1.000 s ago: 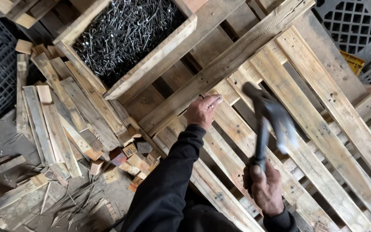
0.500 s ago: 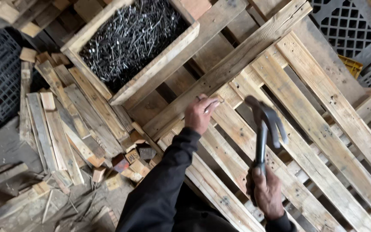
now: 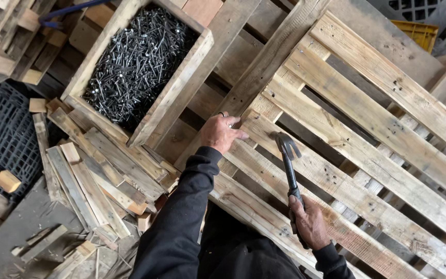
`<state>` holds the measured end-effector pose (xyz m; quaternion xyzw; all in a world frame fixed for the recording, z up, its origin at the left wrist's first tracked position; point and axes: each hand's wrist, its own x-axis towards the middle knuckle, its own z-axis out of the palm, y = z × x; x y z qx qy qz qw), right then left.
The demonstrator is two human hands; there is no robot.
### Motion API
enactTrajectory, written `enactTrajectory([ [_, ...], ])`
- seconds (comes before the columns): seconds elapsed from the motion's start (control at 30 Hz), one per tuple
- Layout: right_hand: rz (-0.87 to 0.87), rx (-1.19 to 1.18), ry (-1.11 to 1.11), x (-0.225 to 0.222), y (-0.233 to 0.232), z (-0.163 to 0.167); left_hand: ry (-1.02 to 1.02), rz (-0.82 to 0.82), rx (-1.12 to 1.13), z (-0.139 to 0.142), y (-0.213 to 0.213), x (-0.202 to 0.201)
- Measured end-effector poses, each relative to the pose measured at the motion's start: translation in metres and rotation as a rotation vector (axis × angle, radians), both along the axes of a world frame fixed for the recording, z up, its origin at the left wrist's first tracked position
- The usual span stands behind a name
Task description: The person hammers nails into a wooden pallet using a hammer. They repeatedly pick nails from a nearby wooden box and drive them into the pallet slats to secure the structure.
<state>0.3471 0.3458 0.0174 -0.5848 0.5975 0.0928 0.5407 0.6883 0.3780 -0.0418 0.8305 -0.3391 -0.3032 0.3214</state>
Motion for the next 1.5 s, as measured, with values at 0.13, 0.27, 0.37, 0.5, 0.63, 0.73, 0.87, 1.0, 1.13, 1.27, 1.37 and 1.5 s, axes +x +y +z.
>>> enactTrajectory([
  [0.13, -0.065, 0.016, -0.054, 0.003, 0.006, -0.005, -0.137, -0.097, -0.116, -0.007, -0.003, -0.002],
  [0.27, -0.133, 0.03, -0.112, 0.011, 0.006, -0.006, -0.12, 0.048, -0.398, -0.014, -0.004, -0.015],
  [0.37, -0.175, 0.038, -0.125, 0.017, 0.003, -0.004, 0.023, 0.065, -0.388, -0.011, -0.003, -0.02],
  [0.5, -0.164, 0.053, -0.063, 0.019, 0.003, 0.001, -0.191, 0.012, -0.329, -0.004, 0.004, -0.03],
  [0.63, -0.051, -0.094, -0.033, 0.01, 0.007, 0.01, -0.061, 0.223, -0.249, 0.0, 0.009, -0.069],
  [0.73, -0.041, -0.19, -0.128, 0.001, 0.009, 0.026, -0.012, 0.259, -0.509, 0.003, 0.011, -0.091],
  [0.87, -0.044, -0.112, -0.088, -0.005, 0.01, 0.04, -0.163, 0.139, -0.503, 0.012, 0.011, -0.098],
  [1.0, -0.062, -0.105, -0.073, -0.007, 0.012, 0.048, -0.077, 0.199, -0.524, 0.021, 0.009, -0.1],
  [1.13, -0.015, -0.31, -0.239, -0.008, 0.018, 0.045, 0.625, 0.511, -0.672, 0.018, -0.006, -0.098],
  [1.27, -0.157, -0.079, -0.233, -0.002, 0.019, 0.034, 0.102, 0.39, -0.333, 0.015, -0.012, -0.073],
  [1.37, -0.11, -0.013, -0.126, 0.002, 0.015, 0.025, -0.091, 0.291, -0.369, 0.02, -0.009, -0.056],
  [1.5, -0.108, -0.018, -0.072, 0.003, 0.01, 0.015, -0.018, 0.35, -0.355, 0.027, -0.004, -0.045],
])
